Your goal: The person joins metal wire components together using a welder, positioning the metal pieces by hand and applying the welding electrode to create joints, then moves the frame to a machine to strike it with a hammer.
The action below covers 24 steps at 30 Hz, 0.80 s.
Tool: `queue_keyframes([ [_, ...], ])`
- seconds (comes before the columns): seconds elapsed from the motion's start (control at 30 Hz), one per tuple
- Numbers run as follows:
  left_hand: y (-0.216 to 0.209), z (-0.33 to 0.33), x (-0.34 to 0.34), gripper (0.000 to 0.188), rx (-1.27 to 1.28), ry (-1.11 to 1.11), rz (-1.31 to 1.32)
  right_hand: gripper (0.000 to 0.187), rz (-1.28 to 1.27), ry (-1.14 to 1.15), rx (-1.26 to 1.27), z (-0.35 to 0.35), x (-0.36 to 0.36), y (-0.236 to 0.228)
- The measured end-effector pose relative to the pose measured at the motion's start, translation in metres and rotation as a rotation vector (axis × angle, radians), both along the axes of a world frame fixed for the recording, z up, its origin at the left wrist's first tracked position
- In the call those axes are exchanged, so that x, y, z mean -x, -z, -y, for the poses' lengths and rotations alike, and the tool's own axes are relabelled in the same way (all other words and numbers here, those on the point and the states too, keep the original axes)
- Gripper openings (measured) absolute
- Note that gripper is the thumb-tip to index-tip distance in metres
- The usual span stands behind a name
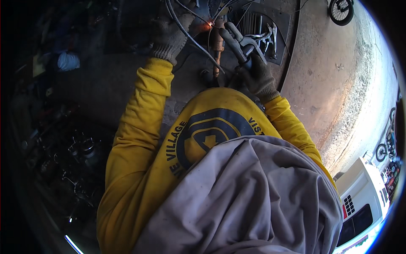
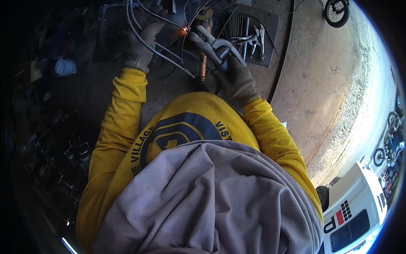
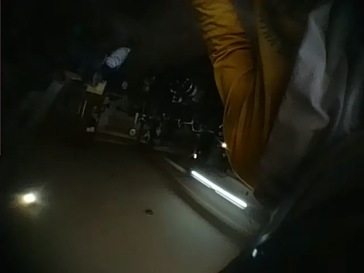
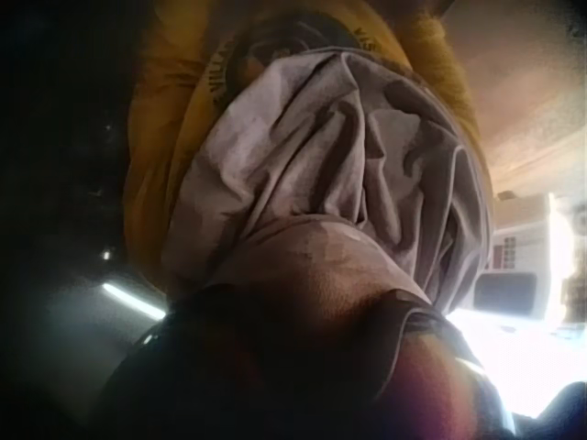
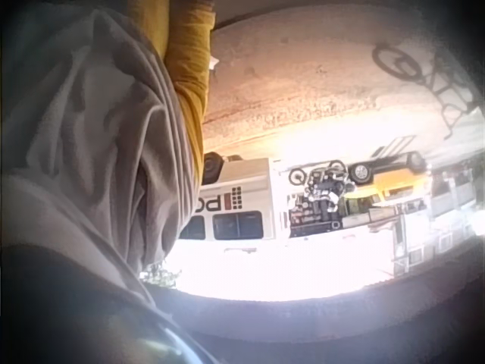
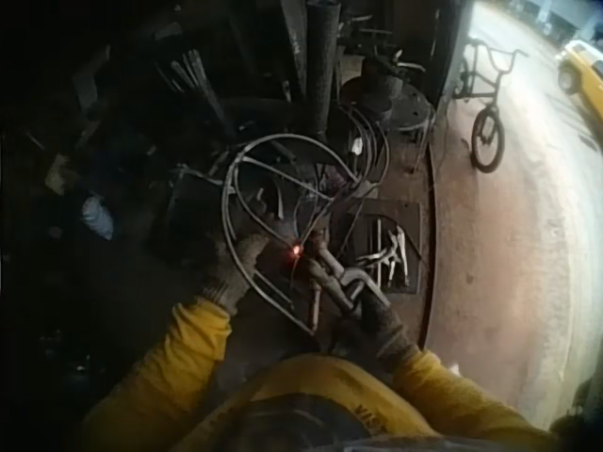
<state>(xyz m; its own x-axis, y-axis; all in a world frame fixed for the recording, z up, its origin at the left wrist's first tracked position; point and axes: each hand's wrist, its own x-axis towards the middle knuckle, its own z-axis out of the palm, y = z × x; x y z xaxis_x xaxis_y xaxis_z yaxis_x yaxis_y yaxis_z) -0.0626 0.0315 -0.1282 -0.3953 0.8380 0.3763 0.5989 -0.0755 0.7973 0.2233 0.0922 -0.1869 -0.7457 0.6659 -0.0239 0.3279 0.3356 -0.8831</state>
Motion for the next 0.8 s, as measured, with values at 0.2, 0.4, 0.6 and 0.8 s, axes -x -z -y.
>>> queue_keyframes([
  [0.2, 0.000, 0.002, 0.000, 0.049, 0.013, -0.033, -0.081, 0.058, 0.016, -0.021, -0.100, -0.001, 0.003, -0.005],
  [0.4, -0.004, 0.009, 0.000, 0.048, 0.035, -0.070, -0.203, 0.051, -0.052, -0.002, -0.182, -0.001, 0.001, -0.002],
  [0.6, -0.001, 0.012, 0.003, 0.047, 0.058, -0.113, -0.283, 0.044, 0.077, -0.047, -0.039, 0.000, 0.002, -0.011],
  [0.8, -0.001, 0.012, 0.004, 0.046, 0.061, -0.125, -0.325, 0.042, -0.014, -0.049, -0.093, -0.003, 0.004, -0.010],
])
